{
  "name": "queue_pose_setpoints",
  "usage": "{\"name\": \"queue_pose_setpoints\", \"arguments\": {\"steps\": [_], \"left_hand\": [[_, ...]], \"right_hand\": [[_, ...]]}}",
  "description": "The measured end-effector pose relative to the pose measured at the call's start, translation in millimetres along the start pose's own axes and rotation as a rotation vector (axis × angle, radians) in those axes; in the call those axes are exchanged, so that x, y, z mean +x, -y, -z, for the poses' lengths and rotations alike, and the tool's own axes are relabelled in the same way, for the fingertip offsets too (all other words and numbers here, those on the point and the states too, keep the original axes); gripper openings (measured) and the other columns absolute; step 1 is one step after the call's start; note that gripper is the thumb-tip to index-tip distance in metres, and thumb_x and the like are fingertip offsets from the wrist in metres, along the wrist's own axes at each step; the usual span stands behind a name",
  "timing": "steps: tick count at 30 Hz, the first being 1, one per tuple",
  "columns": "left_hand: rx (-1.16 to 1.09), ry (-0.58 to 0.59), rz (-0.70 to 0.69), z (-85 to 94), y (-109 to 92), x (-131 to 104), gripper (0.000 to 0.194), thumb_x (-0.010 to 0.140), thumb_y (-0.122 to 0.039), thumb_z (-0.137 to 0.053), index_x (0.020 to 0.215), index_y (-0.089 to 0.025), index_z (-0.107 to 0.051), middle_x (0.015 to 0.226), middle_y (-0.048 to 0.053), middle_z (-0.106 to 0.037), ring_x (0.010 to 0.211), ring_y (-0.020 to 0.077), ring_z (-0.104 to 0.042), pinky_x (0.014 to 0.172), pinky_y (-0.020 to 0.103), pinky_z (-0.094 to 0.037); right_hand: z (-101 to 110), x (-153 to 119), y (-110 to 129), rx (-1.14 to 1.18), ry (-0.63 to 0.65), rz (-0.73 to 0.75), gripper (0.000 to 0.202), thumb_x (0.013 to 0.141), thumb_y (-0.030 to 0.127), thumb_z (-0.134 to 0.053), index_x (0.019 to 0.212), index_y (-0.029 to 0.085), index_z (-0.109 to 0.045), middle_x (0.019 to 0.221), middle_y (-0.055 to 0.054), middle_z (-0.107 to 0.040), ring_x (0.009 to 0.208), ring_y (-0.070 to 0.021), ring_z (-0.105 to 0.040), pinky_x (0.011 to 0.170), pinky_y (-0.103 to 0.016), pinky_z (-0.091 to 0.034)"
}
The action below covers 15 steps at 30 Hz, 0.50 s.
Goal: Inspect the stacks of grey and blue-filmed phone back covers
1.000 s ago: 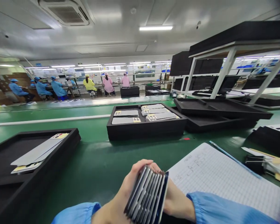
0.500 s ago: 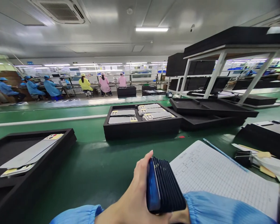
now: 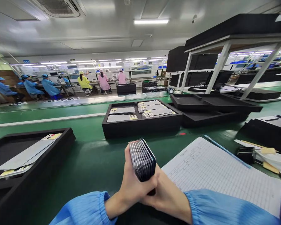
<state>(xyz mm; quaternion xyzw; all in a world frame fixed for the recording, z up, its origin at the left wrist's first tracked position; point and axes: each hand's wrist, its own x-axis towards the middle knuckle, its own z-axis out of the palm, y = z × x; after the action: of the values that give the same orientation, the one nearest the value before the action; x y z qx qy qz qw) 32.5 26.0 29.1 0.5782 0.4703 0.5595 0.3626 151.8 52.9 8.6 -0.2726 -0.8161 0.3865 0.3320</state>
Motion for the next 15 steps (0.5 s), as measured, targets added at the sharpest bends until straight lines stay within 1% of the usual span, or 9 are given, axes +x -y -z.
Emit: {"name": "queue_pose_setpoints", "arguments": {"steps": [1, 2, 5, 7, 8, 10, 11, 13, 15], "left_hand": [[0.003, -0.017, 0.038, -1.5, 0.7, -0.6, 0.076, 0.065, -0.023, -0.066, 0.122, -0.024, -0.015, 0.111, 0.008, -0.046, 0.104, 0.0238, -0.048, 0.094, 0.037, -0.034], [0.001, -0.023, 0.057, -2.9, 0.4, -1.5, 0.076, 0.065, -0.023, -0.065, 0.122, -0.024, -0.014, 0.110, 0.008, -0.046, 0.104, 0.0236, -0.049, 0.094, 0.038, -0.035], [-0.008, -0.037, 0.068, -4.9, -5.9, -4.4, 0.081, 0.062, -0.020, -0.067, 0.122, -0.024, -0.013, 0.114, 0.008, -0.045, 0.105, 0.0245, -0.048, 0.093, 0.039, -0.035], [-0.010, 0.004, 0.115, -1.6, -12.9, -4.2, 0.091, 0.057, -0.019, -0.072, 0.124, -0.024, -0.011, 0.118, 0.009, -0.043, 0.108, 0.0251, -0.045, 0.094, 0.037, -0.034], [-0.024, 0.031, 0.137, 1.9, -16.3, -3.3, 0.095, 0.054, -0.019, -0.074, 0.126, -0.024, -0.012, 0.120, 0.008, -0.043, 0.110, 0.0251, -0.044, 0.095, 0.036, -0.034], [-0.138, 0.082, 0.165, 11.8, -21.1, -0.8, 0.094, 0.055, -0.022, -0.075, 0.128, -0.025, -0.017, 0.121, 0.008, -0.044, 0.111, 0.0246, -0.044, 0.095, 0.034, -0.034], [-0.233, 0.111, 0.177, 17.4, -22.1, 0.2, 0.086, 0.058, -0.026, -0.074, 0.127, -0.025, -0.022, 0.121, 0.007, -0.047, 0.110, 0.0245, -0.046, 0.093, 0.034, -0.035], [-0.451, 0.239, 0.235, 27.5, -20.0, -0.3, 0.064, 0.066, -0.034, -0.066, 0.121, -0.022, -0.036, 0.115, 0.008, -0.053, 0.106, 0.0254, -0.050, 0.090, 0.036, -0.038], [-0.650, 0.422, 0.334, 34.1, -12.5, -5.5, 0.052, 0.069, -0.039, -0.059, 0.115, -0.018, -0.047, 0.108, 0.010, -0.059, 0.102, 0.0278, -0.053, 0.087, 0.039, -0.039]], "right_hand": [[-3.0, -1.5, -2.7, -0.014, -0.012, -0.018, 0.056, 0.063, 0.021, -0.063, 0.114, 0.017, -0.043, 0.106, -0.009, -0.053, 0.092, -0.0233, -0.052, 0.079, -0.034, -0.046], [-5.1, -3.3, -5.0, -0.043, -0.013, -0.021, 0.051, 0.066, 0.019, -0.060, 0.114, 0.016, -0.043, 0.102, -0.008, -0.054, 0.087, -0.0220, -0.054, 0.074, -0.032, -0.047], [-6.6, -8.5, -10.0, -0.073, 0.019, -0.007, 0.026, 0.070, 0.015, -0.052, 0.096, 0.014, -0.054, 0.090, -0.008, -0.059, 0.075, -0.0209, -0.057, 0.065, -0.031, -0.046], [-3.1, -10.0, -10.1, -0.062, 0.024, -0.012, 0.014, 0.075, 0.016, -0.047, 0.085, 0.014, -0.056, 0.082, -0.006, -0.061, 0.071, -0.0198, -0.058, 0.065, -0.030, -0.046], [0.2, -9.7, -8.7, -0.028, 0.019, -0.026, 0.012, 0.078, 0.018, -0.046, 0.083, 0.014, -0.056, 0.078, -0.005, -0.061, 0.070, -0.0191, -0.058, 0.064, -0.029, -0.046], [9.3, -7.0, -2.7, 0.158, 0.009, -0.086, 0.014, 0.082, 0.025, -0.047, 0.085, 0.014, -0.056, 0.074, -0.004, -0.061, 0.071, -0.0184, -0.059, 0.063, -0.027, -0.047], [14.3, -5.1, 1.5, 0.310, 0.025, -0.126, 0.016, 0.082, 0.027, -0.048, 0.088, 0.015, -0.056, 0.075, -0.003, -0.062, 0.072, -0.0184, -0.060, 0.064, -0.027, -0.047], [22.8, -1.6, 10.4, 0.643, 0.131, -0.193, 0.020, 0.081, 0.029, -0.053, 0.094, 0.015, -0.055, 0.077, -0.003, -0.063, 0.075, -0.0182, -0.061, 0.069, -0.029, -0.048], [25.6, -0.1, 16.4, 0.859, 0.284, -0.248, 0.023, 0.079, 0.027, -0.057, 0.098, 0.014, -0.056, 0.080, -0.003, -0.063, 0.078, -0.0166, -0.061, 0.073, -0.029, -0.047]]}}
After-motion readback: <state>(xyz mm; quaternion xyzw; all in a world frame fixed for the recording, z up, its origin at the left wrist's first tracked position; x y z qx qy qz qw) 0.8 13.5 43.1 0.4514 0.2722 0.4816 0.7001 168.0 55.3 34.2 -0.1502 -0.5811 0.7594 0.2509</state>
